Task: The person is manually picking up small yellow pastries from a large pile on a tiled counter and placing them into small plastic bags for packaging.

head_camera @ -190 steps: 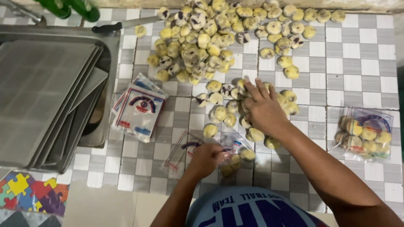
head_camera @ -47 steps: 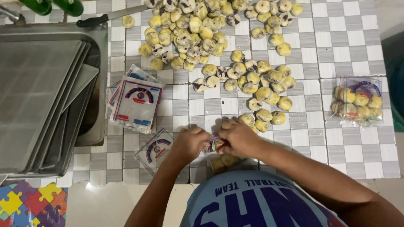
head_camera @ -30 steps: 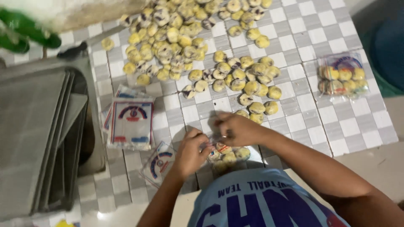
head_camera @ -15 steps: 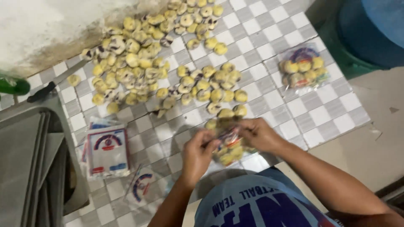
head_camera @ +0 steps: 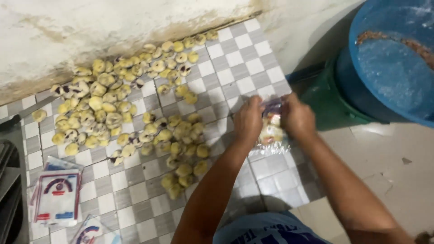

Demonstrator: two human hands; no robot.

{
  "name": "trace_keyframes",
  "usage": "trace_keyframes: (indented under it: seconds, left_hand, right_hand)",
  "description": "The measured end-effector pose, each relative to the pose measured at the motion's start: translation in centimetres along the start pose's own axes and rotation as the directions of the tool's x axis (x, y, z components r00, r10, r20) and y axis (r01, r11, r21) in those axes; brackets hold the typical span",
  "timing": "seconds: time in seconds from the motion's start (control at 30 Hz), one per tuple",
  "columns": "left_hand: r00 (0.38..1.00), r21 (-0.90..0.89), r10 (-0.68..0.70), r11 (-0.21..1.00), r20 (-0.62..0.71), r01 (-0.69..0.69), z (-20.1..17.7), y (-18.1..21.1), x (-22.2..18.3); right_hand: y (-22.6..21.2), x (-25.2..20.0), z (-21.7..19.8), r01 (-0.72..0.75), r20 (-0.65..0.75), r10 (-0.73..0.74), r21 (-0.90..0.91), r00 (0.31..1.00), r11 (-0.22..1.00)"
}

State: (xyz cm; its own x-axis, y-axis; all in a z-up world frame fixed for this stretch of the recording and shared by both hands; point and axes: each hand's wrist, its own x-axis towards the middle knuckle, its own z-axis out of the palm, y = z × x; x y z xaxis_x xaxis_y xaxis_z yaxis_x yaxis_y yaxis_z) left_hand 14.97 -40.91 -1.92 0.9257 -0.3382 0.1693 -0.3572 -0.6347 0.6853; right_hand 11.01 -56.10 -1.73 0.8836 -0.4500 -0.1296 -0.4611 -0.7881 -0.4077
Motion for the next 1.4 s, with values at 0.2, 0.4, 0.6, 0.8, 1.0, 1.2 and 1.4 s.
trace_keyframes:
  seconds: [0.2, 0.4, 0.6, 0.8, 1.0, 1.2, 1.4]
  left_hand:
    - [0.992, -0.072, -0.026, 0.997, 0.121, 0.034, 0.9, 0.6, 0.0]
    - [0.995, -0.060, -0.099, 0.993, 0.029, 0.100, 2.3, -1.8, -0.6]
    - [0.926, -0.395, -0.341, 0.882, -0.162, 0.256, -11.9, -3.8, -6.7]
    - [0.708, 0.326, -0.399, 0.683, -0.583, 0.654, -27.2, -22.3, -26.8]
    - [0.672, 0.473, -0.604, 0.483, -0.429, 0.737, -31.7, -30.0, -41.3]
    - [0.685, 0.001, -0.670, 0.715, -0.286, 0.699, -34.4, -20.4, -34.6]
    - [0.679, -0.157, -0.705, 0.708, -0.205, 0.688, -33.7, -24.9, -36.0]
  right_hand:
    - [-2.3, -3.6, -2.1, 0.451, -0.385, -0.494, -0.202, 0.780, 0.869]
    - [-1.6, -6.3, 1.4, 0.485, -0.053, -0.512, -0.255, 0.857, 0.837]
    - [-1.7, -6.8, 1.5, 0.506, -0.144, -0.556, -0.278, 0.819, 0.817]
    - [-1.3, -6.5, 2.1, 0.515, -0.118, -0.554, -0.252, 0.824, 0.819]
    - [-12.6, -13.9, 2.1, 0.684, -0.120, -0.675, 0.202, 0.727, 0.701]
    - [-17.8, -20.0, 10.4, 0.797, 0.153, -0.792, -0.260, 0.591, 0.545]
    - [-20.9, -21.7, 13.9, 0.744, 0.246, -0.733, -0.453, 0.634, 0.491]
